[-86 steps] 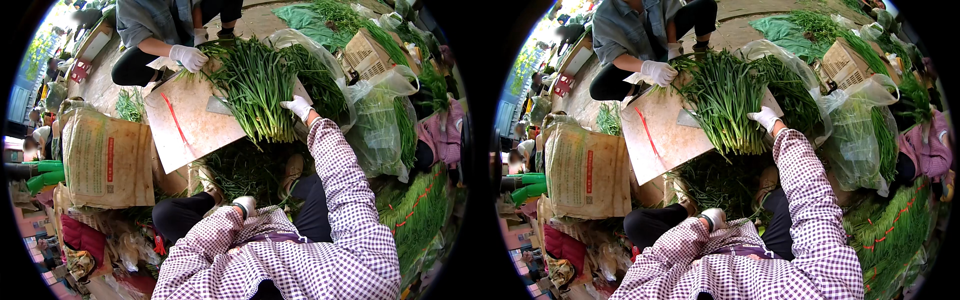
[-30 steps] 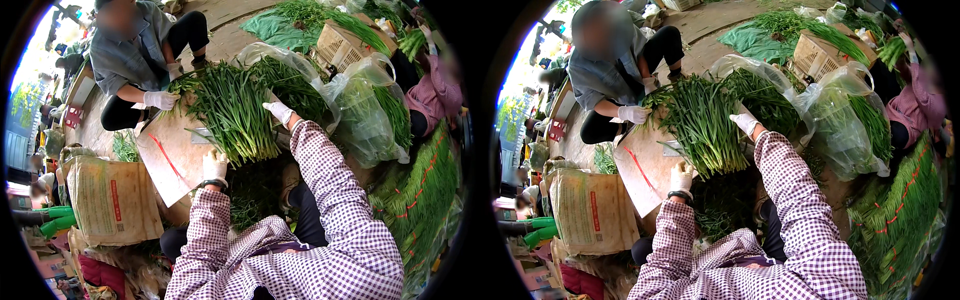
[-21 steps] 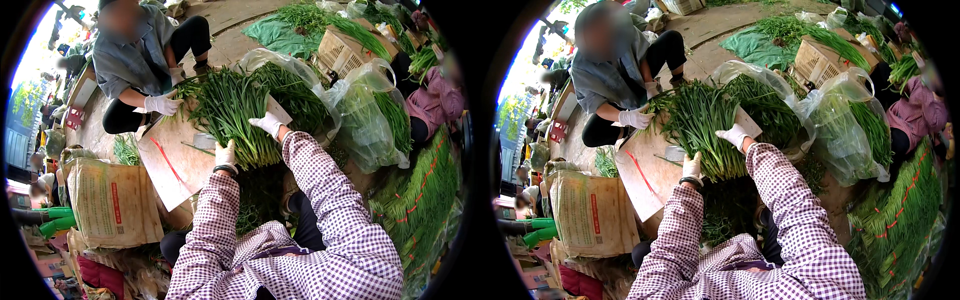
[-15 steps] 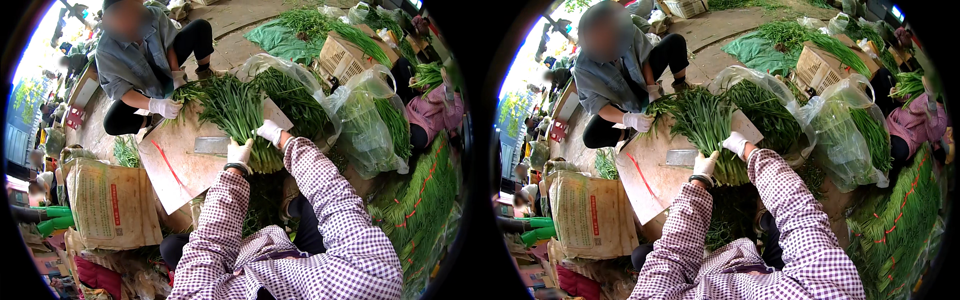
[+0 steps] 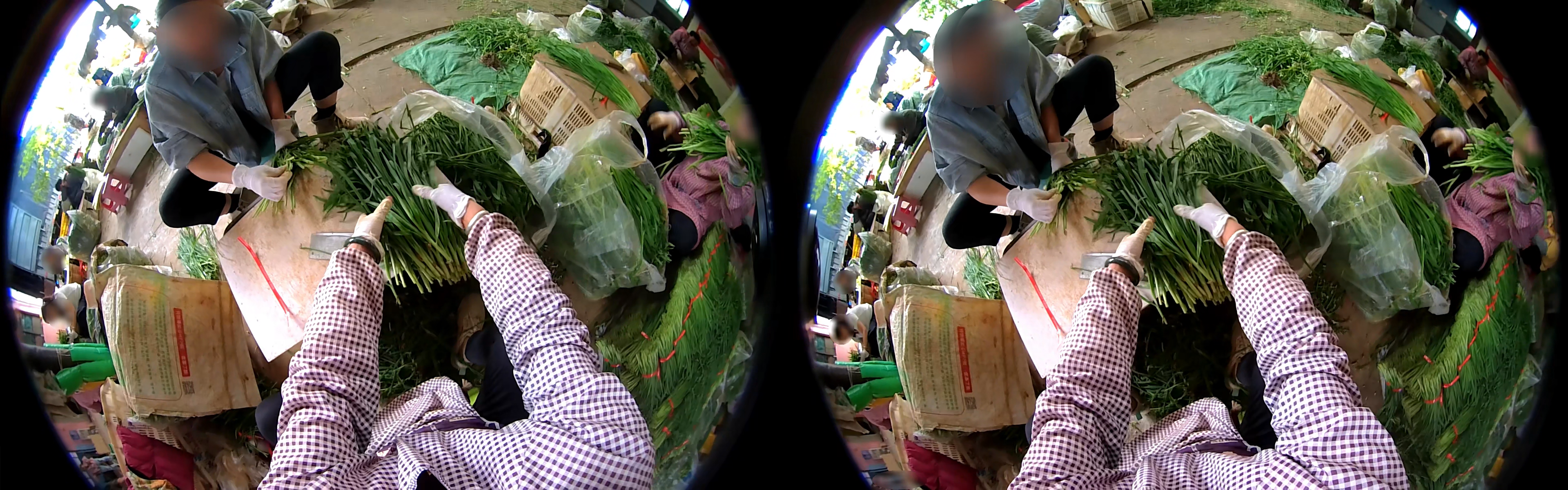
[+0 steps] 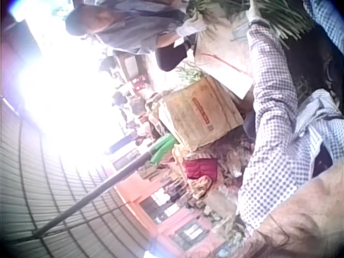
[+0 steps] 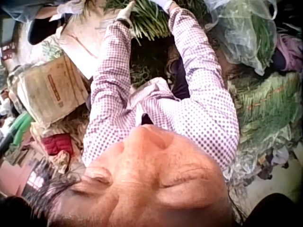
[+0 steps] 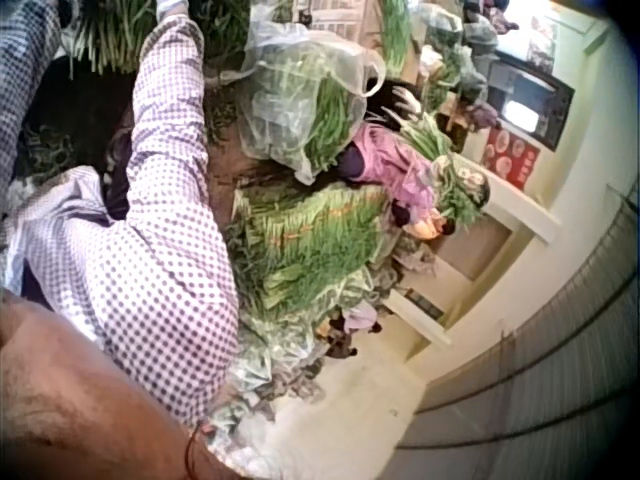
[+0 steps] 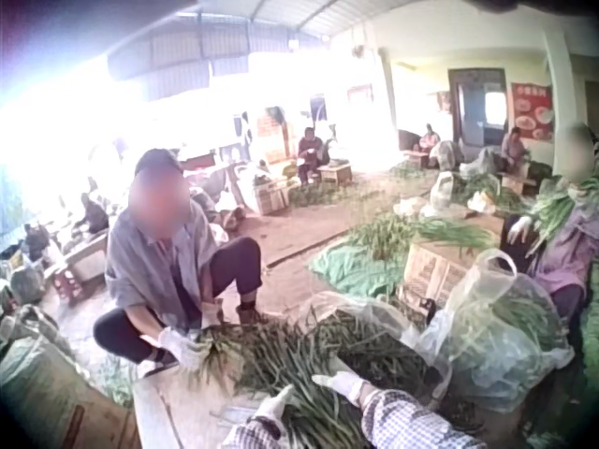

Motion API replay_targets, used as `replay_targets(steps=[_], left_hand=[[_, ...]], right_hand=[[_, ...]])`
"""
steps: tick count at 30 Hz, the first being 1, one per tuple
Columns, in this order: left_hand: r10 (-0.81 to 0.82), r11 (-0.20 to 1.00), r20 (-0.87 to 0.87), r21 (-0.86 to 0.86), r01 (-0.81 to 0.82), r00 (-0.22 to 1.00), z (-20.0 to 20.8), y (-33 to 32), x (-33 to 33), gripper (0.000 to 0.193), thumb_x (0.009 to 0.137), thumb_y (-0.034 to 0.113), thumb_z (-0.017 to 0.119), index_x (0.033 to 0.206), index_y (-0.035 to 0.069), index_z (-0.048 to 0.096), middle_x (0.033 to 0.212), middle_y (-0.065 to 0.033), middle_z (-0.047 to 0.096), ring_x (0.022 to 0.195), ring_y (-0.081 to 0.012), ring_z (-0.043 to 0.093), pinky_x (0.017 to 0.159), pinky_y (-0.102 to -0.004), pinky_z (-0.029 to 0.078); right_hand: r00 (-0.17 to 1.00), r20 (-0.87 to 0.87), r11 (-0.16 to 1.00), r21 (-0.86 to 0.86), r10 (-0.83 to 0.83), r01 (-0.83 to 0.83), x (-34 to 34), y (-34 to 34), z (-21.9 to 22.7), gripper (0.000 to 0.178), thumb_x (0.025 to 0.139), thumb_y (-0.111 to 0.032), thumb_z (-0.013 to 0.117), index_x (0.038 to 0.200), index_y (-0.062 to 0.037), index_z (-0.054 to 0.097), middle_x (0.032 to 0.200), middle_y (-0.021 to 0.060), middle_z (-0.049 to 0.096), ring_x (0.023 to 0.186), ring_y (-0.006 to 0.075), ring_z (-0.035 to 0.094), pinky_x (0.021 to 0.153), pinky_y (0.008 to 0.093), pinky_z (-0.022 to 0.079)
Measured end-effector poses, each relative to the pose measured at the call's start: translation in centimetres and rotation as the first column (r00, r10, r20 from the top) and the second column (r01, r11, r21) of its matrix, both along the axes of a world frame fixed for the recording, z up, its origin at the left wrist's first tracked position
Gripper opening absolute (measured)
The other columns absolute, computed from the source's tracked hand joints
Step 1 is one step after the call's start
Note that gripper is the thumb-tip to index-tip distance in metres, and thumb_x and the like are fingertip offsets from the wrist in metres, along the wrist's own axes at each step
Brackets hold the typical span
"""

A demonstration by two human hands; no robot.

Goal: The person sits on the ground and bundles green onions by hand. They gather loose stalks, align them, and secure them with red rubber bands. The person also uses a knife to trim the ends of the vegetables on a wooden board.

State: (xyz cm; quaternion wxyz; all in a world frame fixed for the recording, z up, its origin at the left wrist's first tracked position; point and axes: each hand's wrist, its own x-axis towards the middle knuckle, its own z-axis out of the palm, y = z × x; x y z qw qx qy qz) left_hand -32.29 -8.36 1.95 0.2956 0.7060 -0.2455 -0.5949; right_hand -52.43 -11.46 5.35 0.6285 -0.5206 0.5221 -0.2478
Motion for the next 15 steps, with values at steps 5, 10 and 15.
replay_targets(steps=[5, 10, 15], left_hand=[[0.165, 0.982, -0.532, 0.010, -0.188, 0.830, -1.0, 0.7, -2.6, 0.061, 0.069, 0.042, 0.077, 0.114, 0.005, 0.060, 0.123, -0.0119, 0.053, 0.109, -0.0225, 0.050, 0.092, -0.0353, 0.039], [0.166, 0.958, -0.727, -0.040, -0.283, 0.667, 4.1, 4.9, -2.3, 0.032, 0.077, 0.017, 0.071, 0.107, 0.012, 0.059, 0.103, -0.0056, 0.061, 0.091, -0.0224, 0.059, 0.077, -0.0420, 0.051], [-0.249, 0.815, -0.587, -0.557, -0.161, 0.770, 10.9, 8.2, -2.9, 0.043, 0.070, 0.009, 0.076, 0.108, 0.005, 0.056, 0.097, -0.0029, 0.061, 0.091, -0.0159, 0.058, 0.081, -0.0289, 0.048]], right_hand=[[0.998, -0.048, 0.971, 0.237, 0.049, -0.036, 1.9, 0.3, -3.2, 0.076, 0.075, -0.044, 0.069, 0.124, 0.0085, 0.044, 0.123, 0.0179, 0.052, 0.113, 0.0242, 0.049, 0.094, 0.0315, 0.038], [0.894, 0.445, 0.938, 0.291, 0.043, -0.190, 1.2, 4.2, 2.3, 0.060, 0.073, -0.025, 0.073, 0.123, -0.0026, 0.048, 0.115, 0.0096, 0.057, 0.104, 0.0193, 0.053, 0.090, 0.0315, 0.042], [0.915, 0.258, 0.858, -0.491, 0.310, -0.152, 0.6, 6.3, 7.4, 0.066, 0.065, -0.012, 0.076, 0.124, -0.0032, 0.046, 0.110, 0.0054, 0.057, 0.099, 0.0161, 0.053, 0.091, 0.0295, 0.040]])
